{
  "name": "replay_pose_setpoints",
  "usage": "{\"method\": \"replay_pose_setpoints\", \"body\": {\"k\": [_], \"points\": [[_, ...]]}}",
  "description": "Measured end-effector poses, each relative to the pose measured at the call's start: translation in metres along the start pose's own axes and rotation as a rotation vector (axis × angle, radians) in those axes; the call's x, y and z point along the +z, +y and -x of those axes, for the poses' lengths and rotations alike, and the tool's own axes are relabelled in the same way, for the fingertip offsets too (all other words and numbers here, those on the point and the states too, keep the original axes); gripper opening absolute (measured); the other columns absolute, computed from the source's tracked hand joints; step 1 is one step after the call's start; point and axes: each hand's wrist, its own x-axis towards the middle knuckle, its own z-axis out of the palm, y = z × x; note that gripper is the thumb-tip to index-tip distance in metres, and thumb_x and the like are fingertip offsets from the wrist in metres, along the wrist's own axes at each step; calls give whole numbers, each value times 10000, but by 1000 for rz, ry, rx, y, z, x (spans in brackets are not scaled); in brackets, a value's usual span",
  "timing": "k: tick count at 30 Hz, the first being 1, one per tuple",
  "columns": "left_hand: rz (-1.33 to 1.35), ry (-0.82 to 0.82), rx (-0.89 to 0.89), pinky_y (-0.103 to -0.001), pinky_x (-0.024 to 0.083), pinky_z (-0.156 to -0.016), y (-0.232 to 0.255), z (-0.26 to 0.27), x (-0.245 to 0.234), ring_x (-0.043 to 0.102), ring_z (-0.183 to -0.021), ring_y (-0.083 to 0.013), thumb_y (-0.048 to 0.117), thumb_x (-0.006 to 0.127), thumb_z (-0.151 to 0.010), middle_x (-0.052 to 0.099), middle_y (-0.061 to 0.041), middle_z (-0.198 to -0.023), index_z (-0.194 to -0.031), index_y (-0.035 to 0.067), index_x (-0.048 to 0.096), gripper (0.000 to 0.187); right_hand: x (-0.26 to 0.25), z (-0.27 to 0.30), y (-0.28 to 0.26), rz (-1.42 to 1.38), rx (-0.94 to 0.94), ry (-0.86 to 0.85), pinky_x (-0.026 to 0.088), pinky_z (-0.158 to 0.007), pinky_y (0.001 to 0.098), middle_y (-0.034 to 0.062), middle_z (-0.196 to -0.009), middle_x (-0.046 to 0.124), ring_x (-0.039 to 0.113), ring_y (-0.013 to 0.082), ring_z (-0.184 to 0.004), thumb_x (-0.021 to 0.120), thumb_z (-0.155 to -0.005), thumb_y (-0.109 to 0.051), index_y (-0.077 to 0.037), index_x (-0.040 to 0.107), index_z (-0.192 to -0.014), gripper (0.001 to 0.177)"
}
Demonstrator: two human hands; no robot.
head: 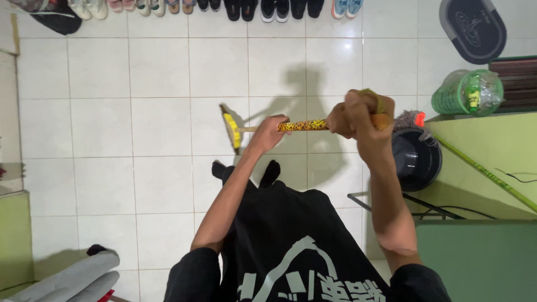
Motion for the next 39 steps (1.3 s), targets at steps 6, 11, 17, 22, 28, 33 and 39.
{"method": "replay_pose_setpoints", "body": {"k": [6, 11, 17, 22, 28, 33, 39], "points": [[-80, 3, -24, -433, 464, -683, -26, 14, -14, 602, -717, -312, 81, 716, -892, 659, -173, -838, -893, -7, 638, 118, 3, 18, 39, -148, -14, 76, 423, -476, 313, -11, -498, 322, 365, 105, -426, 388, -1111, -100, -119, 350, -623, 490], [-104, -147, -305, -432, 457, -685, -61, 27, -16, 582, -683, -276, 130, 670, -952, 656, -164, -827, -930, 11, 662, 121, 12, 29, 87, -213, -19, 48, 361, -451, 304, -2, -513, 331, 314, 109, -435, 374, -1066, -61, -108, 343, -631, 439], [14, -83, -286, -364, 492, -711, -130, 41, 11, 596, -706, -233, 53, 624, -957, 660, -148, -811, -918, 26, 675, 70, 43, 34, 110, -207, 160, 25, 367, -482, 302, 7, -536, 359, 313, 101, -468, 363, -1022, 4, -101, 348, -642, 394], [150, 140, -184, -347, 485, -701, -140, 42, 41, 582, -728, -222, -100, 553, -865, 628, -140, -829, -929, 7, 631, 148, 57, 19, 81, -171, 272, 8, 387, -495, 298, 0, -533, 386, 338, 96, -471, 402, -1030, -43, -83, 361, -655, 380], [258, 229, -33, -329, 473, -686, -114, 34, 50, 559, -727, -219, -146, 551, -860, 601, -149, -812, -909, -11, 602, 153, 75, 4, 36, -5, 413, 12, 320, -479, 289, -8, -542, 382, 357, 85, -497, 447, -1044, -90, -80, 327, -665, 398], [273, 265, 43, -339, 469, -669, -89, 27, 51, 564, -706, -229, -168, 548, -821, 616, -164, -818, -916, -21, 590, 180, 92, -2, 10, 279, 425, -83, 338, -499, 301, 13, -595, 382, 385, 74, -540, 510, -1035, -118, -67, 350, -659, 413], [188, 132, 157, -386, 474, -661, -51, 20, 29, 615, -715, -291, -134, 586, -832, 654, -172, -811, -905, -9, 620, 149, 82, -4, -13, 394, 325, -32, 332, -455, 293, -7, -544, 465, 407, 75, -483, 520, -1036, -111, -89, 491, -645, 393]]}}
